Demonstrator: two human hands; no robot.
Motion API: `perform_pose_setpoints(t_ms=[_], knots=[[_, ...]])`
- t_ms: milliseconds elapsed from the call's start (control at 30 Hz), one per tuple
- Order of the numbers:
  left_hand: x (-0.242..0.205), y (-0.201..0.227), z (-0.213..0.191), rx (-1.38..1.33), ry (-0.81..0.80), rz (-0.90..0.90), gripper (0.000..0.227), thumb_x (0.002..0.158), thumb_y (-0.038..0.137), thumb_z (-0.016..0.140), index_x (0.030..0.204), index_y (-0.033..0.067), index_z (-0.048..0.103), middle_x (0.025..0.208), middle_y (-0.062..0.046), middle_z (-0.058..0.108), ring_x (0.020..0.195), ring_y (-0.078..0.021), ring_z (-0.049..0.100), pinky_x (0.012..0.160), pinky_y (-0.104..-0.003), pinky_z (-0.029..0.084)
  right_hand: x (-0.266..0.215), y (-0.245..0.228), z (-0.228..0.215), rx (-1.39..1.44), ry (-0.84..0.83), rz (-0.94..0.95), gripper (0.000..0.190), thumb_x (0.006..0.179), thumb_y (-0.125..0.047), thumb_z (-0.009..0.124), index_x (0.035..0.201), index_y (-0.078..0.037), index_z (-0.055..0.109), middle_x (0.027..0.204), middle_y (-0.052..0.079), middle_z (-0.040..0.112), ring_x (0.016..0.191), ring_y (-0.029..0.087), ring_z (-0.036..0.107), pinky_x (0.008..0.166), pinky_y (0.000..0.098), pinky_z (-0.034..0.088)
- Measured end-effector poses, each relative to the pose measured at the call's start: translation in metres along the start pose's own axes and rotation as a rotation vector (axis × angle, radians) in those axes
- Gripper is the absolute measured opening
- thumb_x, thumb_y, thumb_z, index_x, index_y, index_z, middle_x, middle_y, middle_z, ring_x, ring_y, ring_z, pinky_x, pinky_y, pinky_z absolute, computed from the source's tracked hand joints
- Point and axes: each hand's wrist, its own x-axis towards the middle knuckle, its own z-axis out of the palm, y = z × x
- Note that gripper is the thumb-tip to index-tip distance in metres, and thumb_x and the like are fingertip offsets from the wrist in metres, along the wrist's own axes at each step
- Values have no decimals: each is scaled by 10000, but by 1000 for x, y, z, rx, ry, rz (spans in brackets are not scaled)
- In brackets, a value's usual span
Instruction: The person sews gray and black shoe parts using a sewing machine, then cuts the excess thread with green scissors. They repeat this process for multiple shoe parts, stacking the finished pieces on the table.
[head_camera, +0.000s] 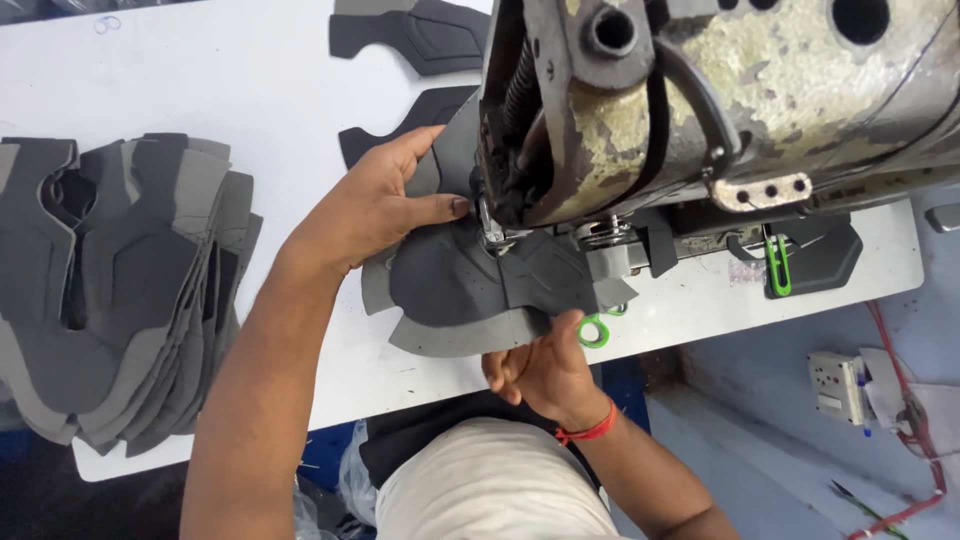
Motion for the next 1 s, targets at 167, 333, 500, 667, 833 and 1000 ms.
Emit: perform_pose_setpoints(t_ms=[167, 333, 500, 667, 833, 1000], knots=[[-1, -6, 0, 27, 18, 35, 752, 805, 156, 824, 1460, -12, 495, 1365, -122, 671, 1265, -177, 633, 1062, -337, 541, 31, -43, 66, -303, 420, -249, 550, 981, -472, 419, 1154, -9, 661, 903, 128, 706, 736, 184, 678, 546, 302, 522], [-6, -16, 5, -42, 75, 51, 717, 815, 139, 821, 1443, -18, 512, 1339, -128, 678, 1245, -182, 642, 1059, -330, 530, 25, -51, 63, -775, 569, -427, 220, 1116, -135, 581, 1140, 42, 710, 850, 71, 670, 737, 115, 614, 627, 282, 514], [-13, -15, 17, -61, 177, 66, 677, 814, 97, 804, 1420, -14, 523, 1320, -114, 673, 1211, -178, 649, 1045, -324, 553, 32, -67, 65, -594, 570, -418, 263, 1041, -112, 592, 1213, 70, 672, 1008, 76, 728, 845, 122, 660, 707, 280, 531], [-14, -22, 18, -151, 228, 51, 604, 819, 77, 789, 1362, -31, 546, 1276, -139, 687, 1152, -195, 685, 1013, -343, 577, 32, -73, 65, -468, 575, -359, 262, 1014, -138, 607, 1178, 55, 674, 998, 78, 736, 826, 139, 683, 673, 296, 543], [-22, -35, 33, -283, 263, 61, 568, 826, 52, 774, 1336, -52, 547, 1251, -158, 694, 1130, -210, 686, 1015, -368, 561, -2, -42, -58, -679, 616, -435, 284, 1102, -45, 630, 878, 114, 560, 766, 37, 475, 703, 117, 379, 574, 225, 296], [-38, -51, 61, -324, 390, 293, 556, 924, 47, 727, 1394, -49, 446, 1319, -167, 640, 1227, -214, 627, 1097, -365, 506, 37, -99, 54, -661, 723, -539, 464, 975, 40, 687, 1409, 9, 526, 1167, 33, 649, 1057, 90, 621, 939, 248, 551]])
